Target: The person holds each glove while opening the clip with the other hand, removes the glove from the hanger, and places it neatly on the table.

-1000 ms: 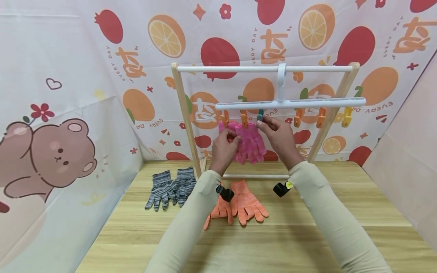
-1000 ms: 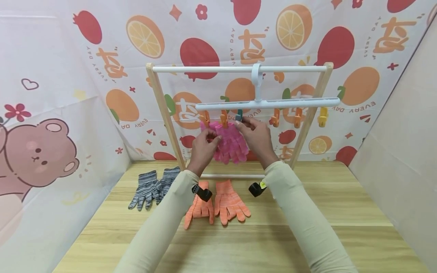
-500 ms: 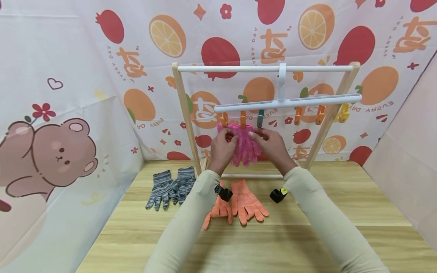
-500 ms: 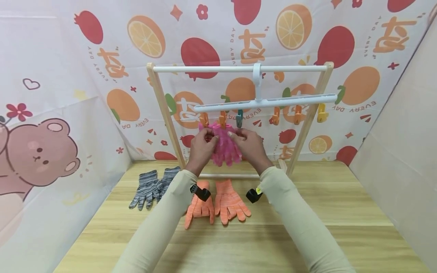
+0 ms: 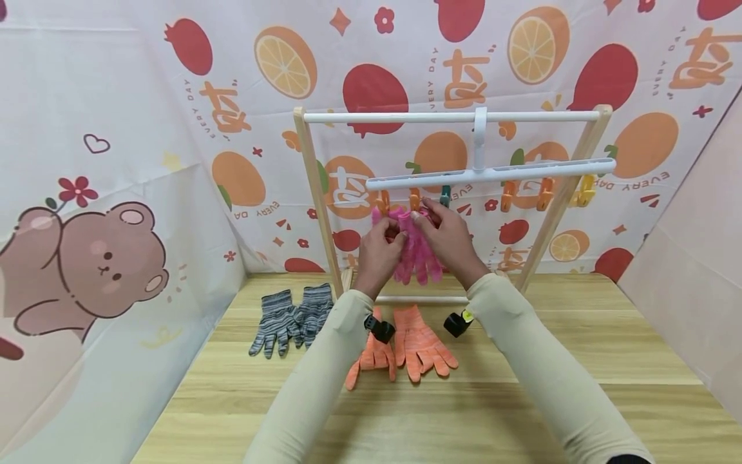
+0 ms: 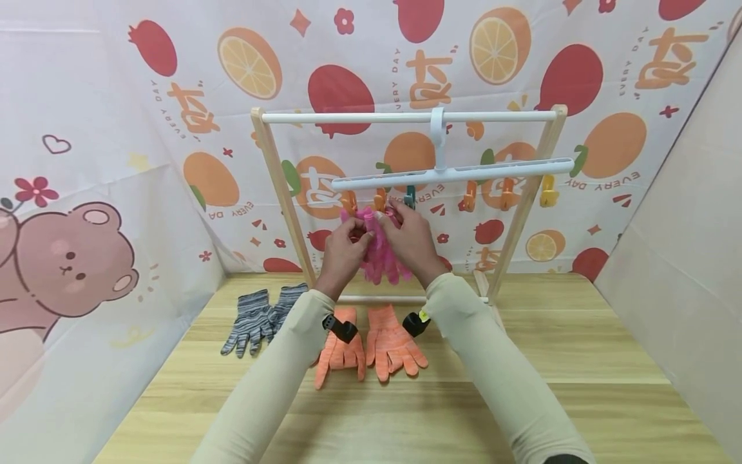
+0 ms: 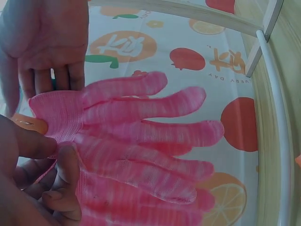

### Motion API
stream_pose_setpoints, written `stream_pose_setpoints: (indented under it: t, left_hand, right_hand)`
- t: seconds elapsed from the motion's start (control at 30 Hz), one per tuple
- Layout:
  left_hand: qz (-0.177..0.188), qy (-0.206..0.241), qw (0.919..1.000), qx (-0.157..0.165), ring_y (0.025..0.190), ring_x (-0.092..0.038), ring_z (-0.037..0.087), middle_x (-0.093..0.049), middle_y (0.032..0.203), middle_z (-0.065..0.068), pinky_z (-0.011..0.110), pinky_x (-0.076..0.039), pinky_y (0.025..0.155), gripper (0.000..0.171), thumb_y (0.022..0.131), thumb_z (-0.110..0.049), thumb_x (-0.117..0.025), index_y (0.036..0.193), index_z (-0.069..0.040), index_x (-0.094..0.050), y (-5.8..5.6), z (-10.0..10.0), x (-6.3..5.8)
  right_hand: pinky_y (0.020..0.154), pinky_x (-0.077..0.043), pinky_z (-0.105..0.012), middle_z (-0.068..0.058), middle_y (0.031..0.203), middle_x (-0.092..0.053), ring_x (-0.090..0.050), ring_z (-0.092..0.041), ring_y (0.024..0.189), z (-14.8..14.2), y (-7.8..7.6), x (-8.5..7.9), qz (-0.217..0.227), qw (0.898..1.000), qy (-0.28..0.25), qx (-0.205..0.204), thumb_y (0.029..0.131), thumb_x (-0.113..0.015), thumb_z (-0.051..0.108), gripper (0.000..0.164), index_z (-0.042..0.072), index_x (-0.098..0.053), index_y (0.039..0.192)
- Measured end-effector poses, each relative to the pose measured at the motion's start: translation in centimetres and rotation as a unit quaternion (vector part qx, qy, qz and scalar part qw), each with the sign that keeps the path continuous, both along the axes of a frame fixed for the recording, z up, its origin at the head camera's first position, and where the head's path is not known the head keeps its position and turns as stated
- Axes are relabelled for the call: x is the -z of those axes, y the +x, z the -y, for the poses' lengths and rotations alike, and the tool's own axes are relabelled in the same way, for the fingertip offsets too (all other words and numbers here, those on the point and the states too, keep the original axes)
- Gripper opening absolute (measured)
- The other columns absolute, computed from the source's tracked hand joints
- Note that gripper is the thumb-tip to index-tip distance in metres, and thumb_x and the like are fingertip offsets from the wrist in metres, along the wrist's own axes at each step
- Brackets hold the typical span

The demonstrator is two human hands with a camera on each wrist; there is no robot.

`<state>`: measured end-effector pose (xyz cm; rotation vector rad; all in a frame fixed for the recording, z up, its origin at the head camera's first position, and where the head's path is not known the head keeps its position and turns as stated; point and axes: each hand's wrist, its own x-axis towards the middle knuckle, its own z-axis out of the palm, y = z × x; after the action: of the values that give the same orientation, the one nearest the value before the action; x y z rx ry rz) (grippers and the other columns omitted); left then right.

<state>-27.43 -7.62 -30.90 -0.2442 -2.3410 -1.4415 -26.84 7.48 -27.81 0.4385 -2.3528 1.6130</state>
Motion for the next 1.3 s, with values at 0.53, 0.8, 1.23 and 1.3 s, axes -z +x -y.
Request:
stream_pose_setpoints:
  t: [0.53,0.8,1.23,1.3]
  left_hand:
    - [0.0,0.005,0.9998,0.02,0.082,-0.063,0.019,-0.068,0.094,0.004,0.03,-0.056,0.064,0.01,0.099,-0.019,-0.069,0.104,-0.01,-0.068,0.2,0.2,0.2]
    - [-0.001,-0.001,0.9998,0.022,0.085,-0.064,0.019,-0.069,0.094,0.003,0.031,-0.055,0.067,0.01,0.098,-0.019,-0.069,0.104,-0.01,-0.069,0.2,0.2,0.2]
    - [0.003,0.013,0.9993,0.035,0.084,-0.064,0.019,-0.069,0.093,0.005,0.031,-0.053,0.069,0.012,0.096,-0.017,-0.069,0.104,-0.008,-0.07,0.1,0.3,0.3]
    - [0.009,0.014,0.9992,0.037,0.084,-0.063,0.019,-0.069,0.093,0.005,0.031,-0.053,0.068,0.012,0.096,-0.017,-0.069,0.104,-0.008,-0.07,0.1,0.3,0.4]
  right_hand:
    - [0.092,-0.047,-0.034,-0.016,0.126,-0.066,-0.058,-0.022,0.108,0.5,-0.6,-1.6,0.007,0.996,-0.077,-0.041,0.106,-0.056,0.027,0.047,0.006,-0.051,0.148]
    - [0.098,-0.048,-0.04,-0.006,0.125,-0.069,-0.056,-0.018,0.114,0.4,-0.8,-1.5,-0.007,0.995,-0.095,-0.017,0.103,-0.063,0.027,0.035,0.007,-0.07,0.13]
    - [0.103,-0.046,-0.04,-0.01,0.118,-0.072,-0.056,-0.016,0.118,0.5,-0.9,-1.4,-0.025,0.99,-0.141,0.007,0.103,-0.062,0.023,0.029,0.001,-0.075,0.118]
    - [0.104,-0.046,-0.04,-0.011,0.118,-0.073,-0.057,-0.016,0.119,0.6,-0.9,-1.3,-0.022,0.989,-0.148,0.014,0.102,-0.063,0.023,0.029,0.001,-0.075,0.117]
